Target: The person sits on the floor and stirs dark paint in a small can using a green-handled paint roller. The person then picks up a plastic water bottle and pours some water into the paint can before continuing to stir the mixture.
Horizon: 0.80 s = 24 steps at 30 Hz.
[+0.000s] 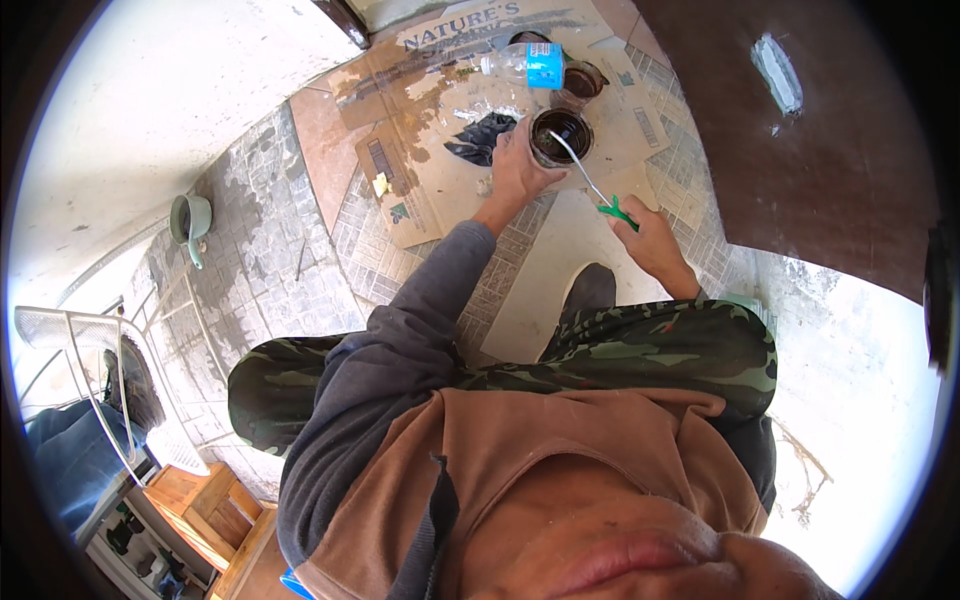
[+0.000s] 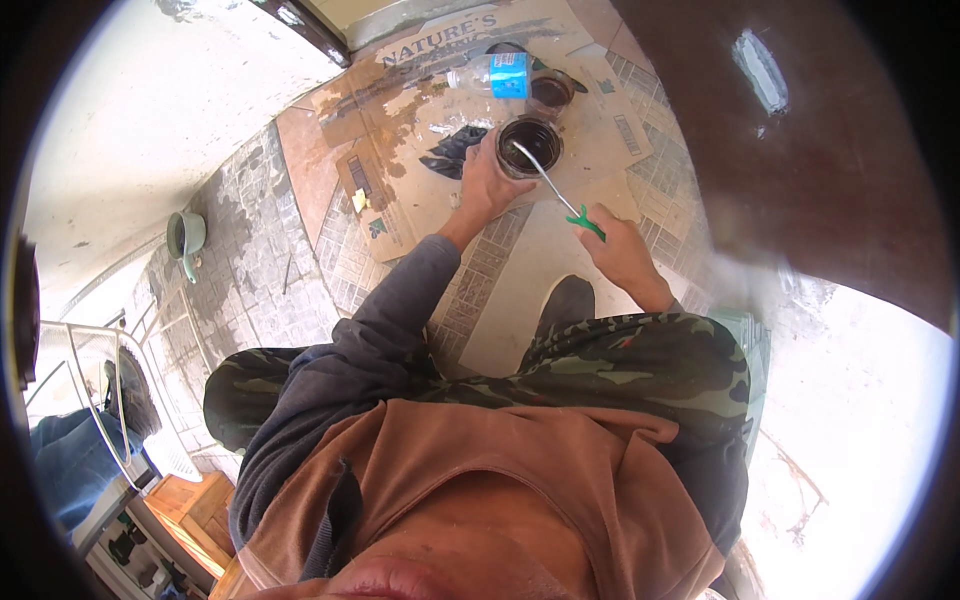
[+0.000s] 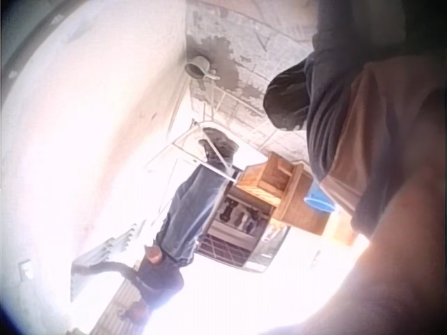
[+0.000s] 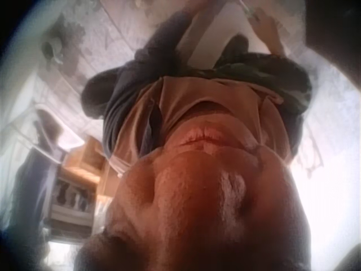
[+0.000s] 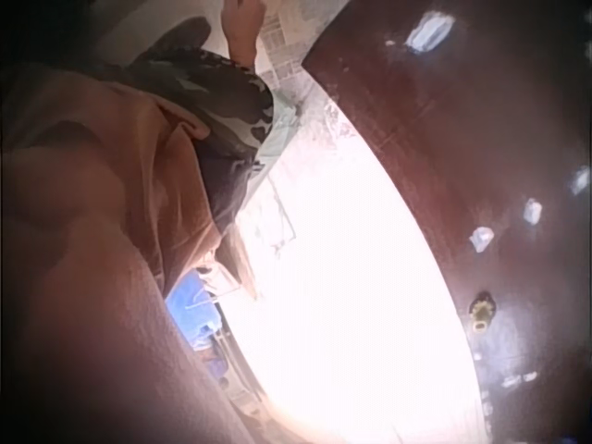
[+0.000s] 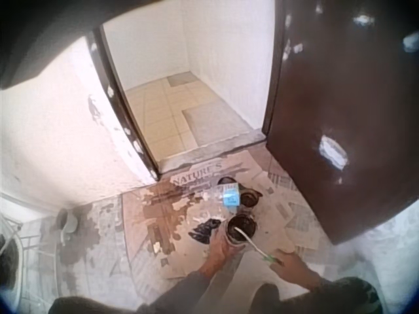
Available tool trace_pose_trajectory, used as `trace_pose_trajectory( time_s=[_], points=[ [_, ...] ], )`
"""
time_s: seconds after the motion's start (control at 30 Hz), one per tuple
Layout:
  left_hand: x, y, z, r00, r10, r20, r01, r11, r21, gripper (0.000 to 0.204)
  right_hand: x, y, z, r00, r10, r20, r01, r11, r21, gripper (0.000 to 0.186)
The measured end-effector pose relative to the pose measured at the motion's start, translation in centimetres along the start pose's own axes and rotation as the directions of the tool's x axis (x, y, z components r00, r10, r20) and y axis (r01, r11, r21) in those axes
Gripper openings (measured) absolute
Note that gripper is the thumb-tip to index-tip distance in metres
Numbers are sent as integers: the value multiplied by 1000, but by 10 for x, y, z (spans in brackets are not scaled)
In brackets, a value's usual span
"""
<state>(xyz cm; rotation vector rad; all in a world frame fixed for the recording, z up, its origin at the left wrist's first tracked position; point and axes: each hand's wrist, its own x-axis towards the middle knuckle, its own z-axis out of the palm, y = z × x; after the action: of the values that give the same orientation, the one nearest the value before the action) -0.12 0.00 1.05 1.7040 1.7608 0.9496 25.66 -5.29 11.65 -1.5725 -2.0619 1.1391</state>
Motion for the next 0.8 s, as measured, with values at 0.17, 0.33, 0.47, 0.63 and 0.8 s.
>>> trace_pose_trajectory(
  time_s=[0.17, 0.33, 0.47, 0.63, 0.8],
  points=[
    [1, 2, 2, 1000, -7, -2, 7, 1000, -12, 116, -9, -3, -15, 994, 101, 48, -109, 967, 228, 17],
    [3, 7, -2, 998, -51, 35, 52, 998, -22, 115, -16, -12, -36, 976, 206, 74, -218, 923, 316, 17],
    [2, 9, -2, 999, -51, 13, 52, 998, -31, 114, -13, -9, -45, 973, 222, 62, -228, 885, 405, 17],
    [1, 5, 1, 999, -36, 18, 36, 999, -30, 113, 1, 9, -31, 996, 42, -72, -35, 994, 100, 19],
    [3, 3, 4, 998, -55, 13, 55, 998, -25, 113, 7, 6, 0, 997, -36, -70, 12, 949, -316, 25]
  ],
)
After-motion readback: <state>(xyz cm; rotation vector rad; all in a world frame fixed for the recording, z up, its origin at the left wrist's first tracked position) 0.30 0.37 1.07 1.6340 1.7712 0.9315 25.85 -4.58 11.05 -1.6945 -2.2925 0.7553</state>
